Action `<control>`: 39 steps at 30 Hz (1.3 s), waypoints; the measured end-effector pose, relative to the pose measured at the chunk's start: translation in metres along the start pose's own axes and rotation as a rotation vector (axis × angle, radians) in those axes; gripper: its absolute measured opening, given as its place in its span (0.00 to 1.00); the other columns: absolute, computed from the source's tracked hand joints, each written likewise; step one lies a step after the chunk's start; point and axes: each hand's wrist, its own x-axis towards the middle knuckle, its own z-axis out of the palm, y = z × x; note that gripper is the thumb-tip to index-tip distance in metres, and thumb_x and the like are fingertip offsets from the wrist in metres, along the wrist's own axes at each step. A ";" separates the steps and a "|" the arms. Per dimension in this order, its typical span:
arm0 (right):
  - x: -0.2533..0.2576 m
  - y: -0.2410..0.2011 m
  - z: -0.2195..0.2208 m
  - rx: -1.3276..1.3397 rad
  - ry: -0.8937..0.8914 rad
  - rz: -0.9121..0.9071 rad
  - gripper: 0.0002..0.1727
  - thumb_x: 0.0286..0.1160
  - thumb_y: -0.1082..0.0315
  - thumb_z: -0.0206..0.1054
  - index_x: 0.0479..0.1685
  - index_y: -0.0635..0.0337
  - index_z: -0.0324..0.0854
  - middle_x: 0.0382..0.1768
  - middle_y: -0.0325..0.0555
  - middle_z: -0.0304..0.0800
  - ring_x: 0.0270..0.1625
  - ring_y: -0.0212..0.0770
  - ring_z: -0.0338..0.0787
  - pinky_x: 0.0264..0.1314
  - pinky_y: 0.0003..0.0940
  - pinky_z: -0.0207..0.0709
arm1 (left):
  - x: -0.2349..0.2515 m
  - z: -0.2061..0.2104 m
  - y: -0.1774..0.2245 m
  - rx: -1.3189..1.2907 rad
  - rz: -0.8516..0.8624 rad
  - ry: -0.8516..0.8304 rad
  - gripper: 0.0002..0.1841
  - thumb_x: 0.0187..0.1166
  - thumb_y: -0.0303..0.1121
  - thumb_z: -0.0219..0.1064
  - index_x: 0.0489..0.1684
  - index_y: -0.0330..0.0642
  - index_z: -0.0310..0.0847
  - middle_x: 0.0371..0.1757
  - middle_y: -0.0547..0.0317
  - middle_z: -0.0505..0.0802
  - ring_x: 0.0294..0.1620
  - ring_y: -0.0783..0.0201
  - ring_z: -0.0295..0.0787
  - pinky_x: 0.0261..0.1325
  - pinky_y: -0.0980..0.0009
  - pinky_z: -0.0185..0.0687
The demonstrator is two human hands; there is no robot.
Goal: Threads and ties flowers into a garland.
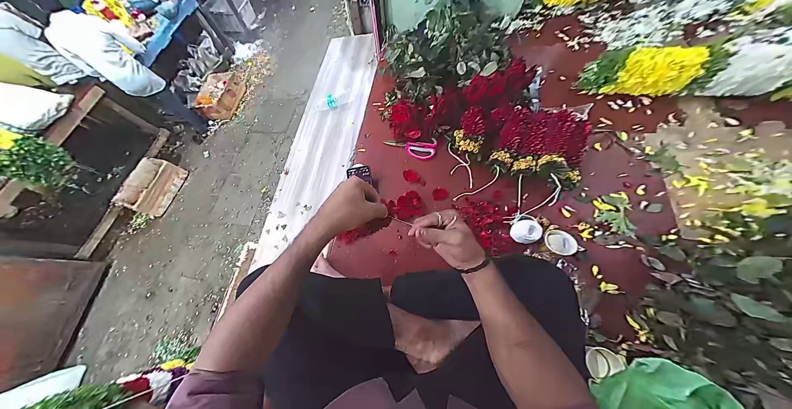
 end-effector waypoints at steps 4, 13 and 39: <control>0.003 -0.001 -0.001 -0.205 0.026 0.090 0.06 0.72 0.69 0.73 0.35 0.61 0.94 0.28 0.40 0.92 0.22 0.24 0.75 0.24 0.21 0.67 | -0.025 0.004 -0.037 0.053 -0.093 -0.129 0.15 0.73 0.49 0.77 0.23 0.51 0.93 0.20 0.63 0.90 0.23 0.65 0.84 0.31 0.53 0.79; -0.002 -0.012 0.010 -0.315 -0.282 0.144 0.06 0.72 0.71 0.75 0.36 0.64 0.94 0.33 0.40 0.96 0.35 0.28 0.90 0.43 0.26 0.86 | -0.045 0.013 -0.047 0.116 -0.076 -0.062 0.09 0.65 0.48 0.79 0.24 0.58 0.93 0.19 0.69 0.89 0.22 0.66 0.85 0.31 0.50 0.82; 0.056 0.104 -0.114 -1.242 0.479 0.812 0.22 0.59 0.42 0.81 0.39 0.50 0.93 0.39 0.48 0.95 0.46 0.53 0.93 0.50 0.68 0.82 | -0.058 0.064 -0.124 -0.191 -0.231 -0.151 0.09 0.65 0.48 0.79 0.26 0.57 0.92 0.24 0.70 0.92 0.25 0.68 0.87 0.34 0.54 0.84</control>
